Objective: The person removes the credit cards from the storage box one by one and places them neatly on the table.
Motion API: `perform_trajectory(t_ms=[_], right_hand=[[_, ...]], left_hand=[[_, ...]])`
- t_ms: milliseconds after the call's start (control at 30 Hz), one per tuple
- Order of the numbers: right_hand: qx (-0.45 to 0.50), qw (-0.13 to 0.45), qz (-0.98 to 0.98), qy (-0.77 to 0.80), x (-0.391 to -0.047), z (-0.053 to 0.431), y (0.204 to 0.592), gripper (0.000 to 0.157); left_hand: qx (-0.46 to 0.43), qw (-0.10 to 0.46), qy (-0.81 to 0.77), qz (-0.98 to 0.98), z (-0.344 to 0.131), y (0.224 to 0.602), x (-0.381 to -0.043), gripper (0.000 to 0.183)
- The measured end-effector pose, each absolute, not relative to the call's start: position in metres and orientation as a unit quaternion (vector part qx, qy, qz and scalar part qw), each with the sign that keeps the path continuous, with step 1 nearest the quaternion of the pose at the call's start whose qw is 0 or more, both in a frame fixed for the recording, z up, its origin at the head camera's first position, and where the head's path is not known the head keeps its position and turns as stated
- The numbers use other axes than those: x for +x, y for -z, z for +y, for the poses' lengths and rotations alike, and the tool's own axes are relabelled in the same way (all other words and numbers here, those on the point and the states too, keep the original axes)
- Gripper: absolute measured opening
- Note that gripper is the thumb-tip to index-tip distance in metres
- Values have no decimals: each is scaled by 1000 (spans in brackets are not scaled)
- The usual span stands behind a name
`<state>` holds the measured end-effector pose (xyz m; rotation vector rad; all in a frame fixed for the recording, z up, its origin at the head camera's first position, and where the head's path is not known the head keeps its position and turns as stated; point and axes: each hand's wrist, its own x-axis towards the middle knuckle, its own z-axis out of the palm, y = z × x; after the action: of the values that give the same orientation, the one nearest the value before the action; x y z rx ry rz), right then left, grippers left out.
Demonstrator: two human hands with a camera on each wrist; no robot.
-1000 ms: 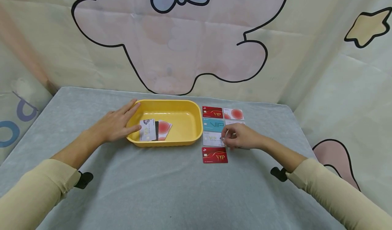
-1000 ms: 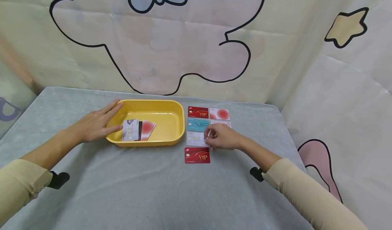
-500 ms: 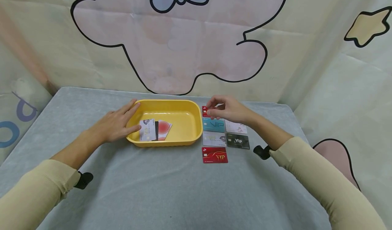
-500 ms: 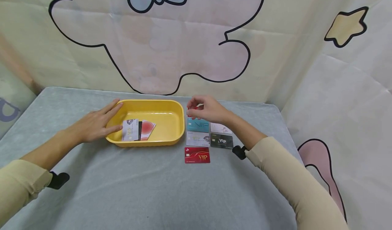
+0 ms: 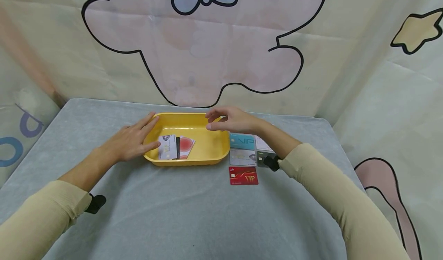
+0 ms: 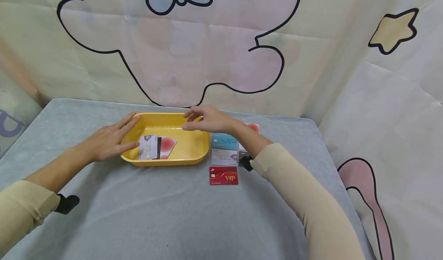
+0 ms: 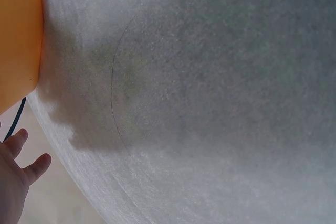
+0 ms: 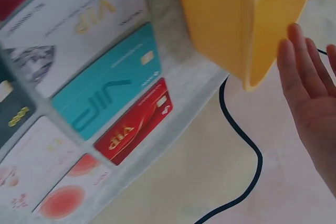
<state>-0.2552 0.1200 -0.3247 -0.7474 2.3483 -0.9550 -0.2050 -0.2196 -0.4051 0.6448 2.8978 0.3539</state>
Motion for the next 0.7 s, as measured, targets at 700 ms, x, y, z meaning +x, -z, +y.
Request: perform_trajectory(t_ms=[700], right_hand=[[-292, 404, 819, 286, -273, 62, 338, 81]], left_hand=[[226, 61, -121, 965, -220, 405, -205, 85]])
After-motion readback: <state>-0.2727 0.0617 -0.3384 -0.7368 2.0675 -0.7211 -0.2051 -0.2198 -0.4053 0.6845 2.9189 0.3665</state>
